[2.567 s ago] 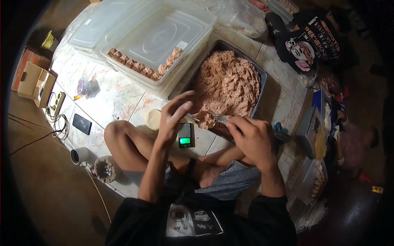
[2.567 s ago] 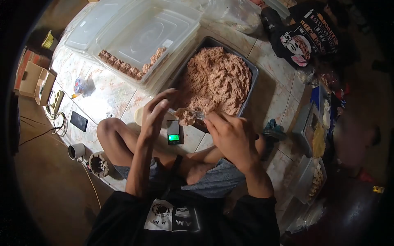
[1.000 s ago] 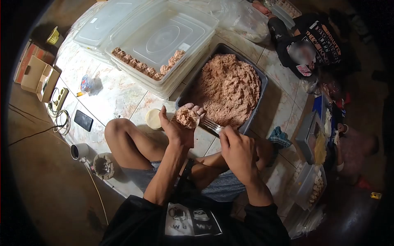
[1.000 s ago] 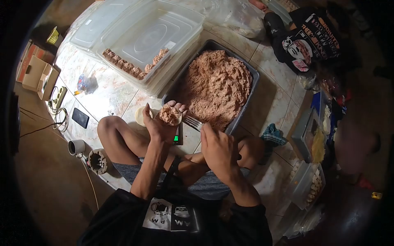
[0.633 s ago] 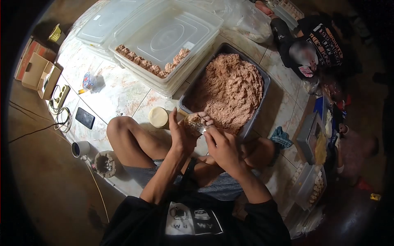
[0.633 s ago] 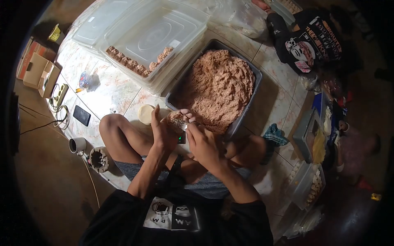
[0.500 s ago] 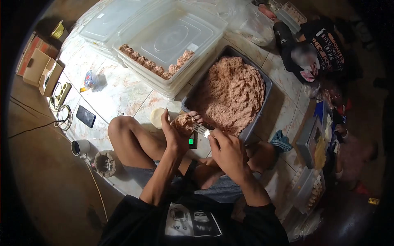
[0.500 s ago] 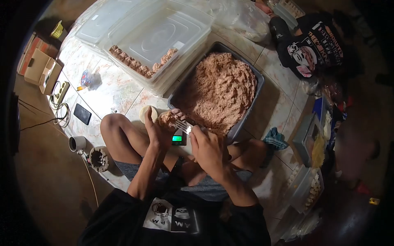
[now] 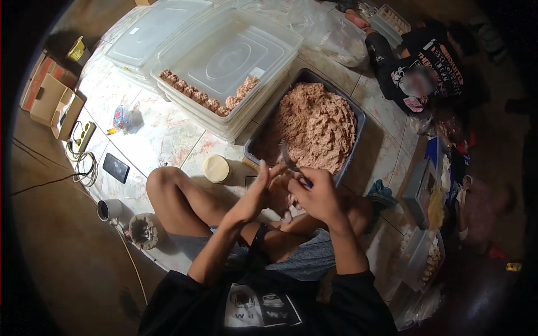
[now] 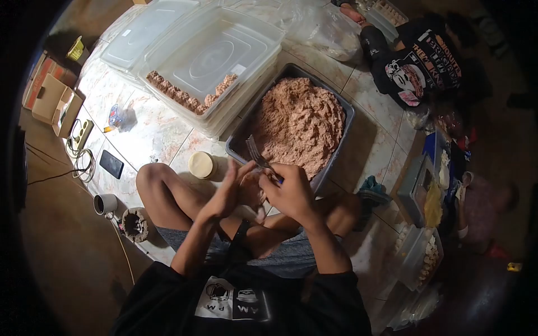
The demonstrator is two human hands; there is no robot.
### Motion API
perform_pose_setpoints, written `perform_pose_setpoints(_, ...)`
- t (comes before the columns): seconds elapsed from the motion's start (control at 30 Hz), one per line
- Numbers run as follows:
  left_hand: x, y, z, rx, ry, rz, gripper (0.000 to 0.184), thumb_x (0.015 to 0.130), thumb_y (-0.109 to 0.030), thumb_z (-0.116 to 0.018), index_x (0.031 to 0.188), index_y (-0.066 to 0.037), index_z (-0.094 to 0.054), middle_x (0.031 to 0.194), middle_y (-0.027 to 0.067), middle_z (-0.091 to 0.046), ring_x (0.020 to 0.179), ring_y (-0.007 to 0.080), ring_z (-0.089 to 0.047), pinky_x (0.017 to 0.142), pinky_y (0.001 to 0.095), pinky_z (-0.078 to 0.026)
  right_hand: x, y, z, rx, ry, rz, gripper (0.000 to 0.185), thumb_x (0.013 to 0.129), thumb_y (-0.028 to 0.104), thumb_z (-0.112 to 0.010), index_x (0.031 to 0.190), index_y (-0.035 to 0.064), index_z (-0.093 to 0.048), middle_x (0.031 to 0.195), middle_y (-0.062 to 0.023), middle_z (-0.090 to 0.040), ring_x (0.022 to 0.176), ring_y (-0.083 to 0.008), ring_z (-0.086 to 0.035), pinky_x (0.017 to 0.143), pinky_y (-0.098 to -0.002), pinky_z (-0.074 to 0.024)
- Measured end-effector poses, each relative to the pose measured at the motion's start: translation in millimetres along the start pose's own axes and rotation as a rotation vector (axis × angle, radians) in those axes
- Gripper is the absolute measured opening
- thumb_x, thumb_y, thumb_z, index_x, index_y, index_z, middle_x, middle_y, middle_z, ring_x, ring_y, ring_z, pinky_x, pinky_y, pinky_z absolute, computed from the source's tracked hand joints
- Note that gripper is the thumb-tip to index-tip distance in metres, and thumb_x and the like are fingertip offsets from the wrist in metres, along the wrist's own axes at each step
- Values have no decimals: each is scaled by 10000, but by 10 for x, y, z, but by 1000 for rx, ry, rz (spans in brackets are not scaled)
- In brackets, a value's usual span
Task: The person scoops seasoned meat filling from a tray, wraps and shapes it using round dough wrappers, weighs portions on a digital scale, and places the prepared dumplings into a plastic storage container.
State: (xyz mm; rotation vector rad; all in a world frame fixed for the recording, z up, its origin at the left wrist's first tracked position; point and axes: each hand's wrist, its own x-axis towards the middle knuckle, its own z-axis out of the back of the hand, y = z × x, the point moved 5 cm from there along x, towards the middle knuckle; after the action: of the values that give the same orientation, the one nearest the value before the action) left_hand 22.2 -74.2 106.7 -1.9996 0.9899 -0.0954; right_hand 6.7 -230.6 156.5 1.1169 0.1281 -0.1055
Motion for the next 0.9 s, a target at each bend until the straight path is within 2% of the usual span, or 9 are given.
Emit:
perform_pose_setpoints(0.07, -108, -114, 35, -114, 210, -35, 1165, 995, -898, -162, 1558, 74, -471, 1513, 216, -619, 1318, 331, -664, 1155, 447, -508, -165, 332, 145, 264, -56, 104, 263, 1015, 191, -767, 910, -48, -740, 687, -7, -663, 695, -33, -566, 599, -310, -465)
perform_pose_setpoints(0.1, -68, -85, 161, -182, 114, 41, 899, 1065, -735, -477, 1483, 57, -559, 1412, 185, -683, 1265, 289, -690, 1124, 400, -528, -159, 305, 148, 281, -36, 82, 269, 1019, 193, -768, 900, -46, -735, 692, -9, -653, 702, -37, -562, 608, -306, -466)
perform_pose_setpoints(0.2, 83, -122, 53, 381, 108, -408, 361, 871, -23, -815, 1193, -6, -652, 1117, 58, -725, 988, 147, -703, 877, 337, -583, -68, 281, 156, 159, 50, 58, 251, 1062, 191, -729, 971, -41, -697, 741, -50, -620, 718, -59, -545, 627, -295, -464)
perform_pose_setpoints(0.37, 101, -261, 123, 784, -289, -476, 445, 834, -132, -844, 1208, 5, -645, 1010, 100, -719, 852, 249, -732, 716, 395, -580, -476, 60, 187, -95, -681, 236, 134, 1111, 104, -620, 1038, -8, -611, 783, -35, -566, 737, -86, -506, 629, -303, -435)
perform_pose_setpoints(0.43, 3, -441, 7, 1242, -258, -732, 490, 789, -141, -847, 1215, -2, -648, 970, 153, -716, 859, 344, -734, 718, 423, -576, -441, -476, -35, 158, -500, 178, 133, 1103, 84, -630, 1023, -18, -657, 830, 0, -618, 758, -58, -541, 670, -278, -457)
perform_pose_setpoints(0.57, -38, -389, -72, 1025, -162, -524, 632, 709, -81, -861, 1271, 78, -620, 1057, 251, -711, 970, 460, -711, 855, 419, -570, -386, -708, -242, 816, -182, 70, 150, 1024, -6, -630, 1116, -49, -740, 1042, -67, -774, 928, -117, -704, 818, -298, -561)
perform_pose_setpoints(0.7, -80, -399, -96, 1122, -108, -509, 729, 738, -80, -823, 1401, 84, -567, 939, 317, -673, 901, 481, -687, 786, 498, -550, -366, -219, 58, 44, -124, 348, 173, 918, -66, -641, 1061, -74, -738, 1006, -160, -762, 907, -265, -751, 794, -358, -581)
perform_pose_setpoints(0.73, -81, -467, -129, 1191, -132, -304, 671, 727, -53, -838, 1330, 133, -611, 1084, 241, -769, 1018, 355, -763, 936, 389, -567, -361, -92, 122, -45, -140, 361, 174, 895, -71, -644, 1042, -77, -736, 999, -180, -752, 906, -300, -751, 784, -367, -580)
perform_pose_setpoints(0.9, -95, -524, -103, 739, -162, -420, 370, 806, -16, -820, 1117, 63, -635, 916, 116, -722, 847, 111, -665, 794, 284, -539, -480, 72, 314, -89, -281, 370, 129, 883, -55, -664, 986, -62, -740, 911, -174, -736, 815, -337, -753, 743, -385, -596)
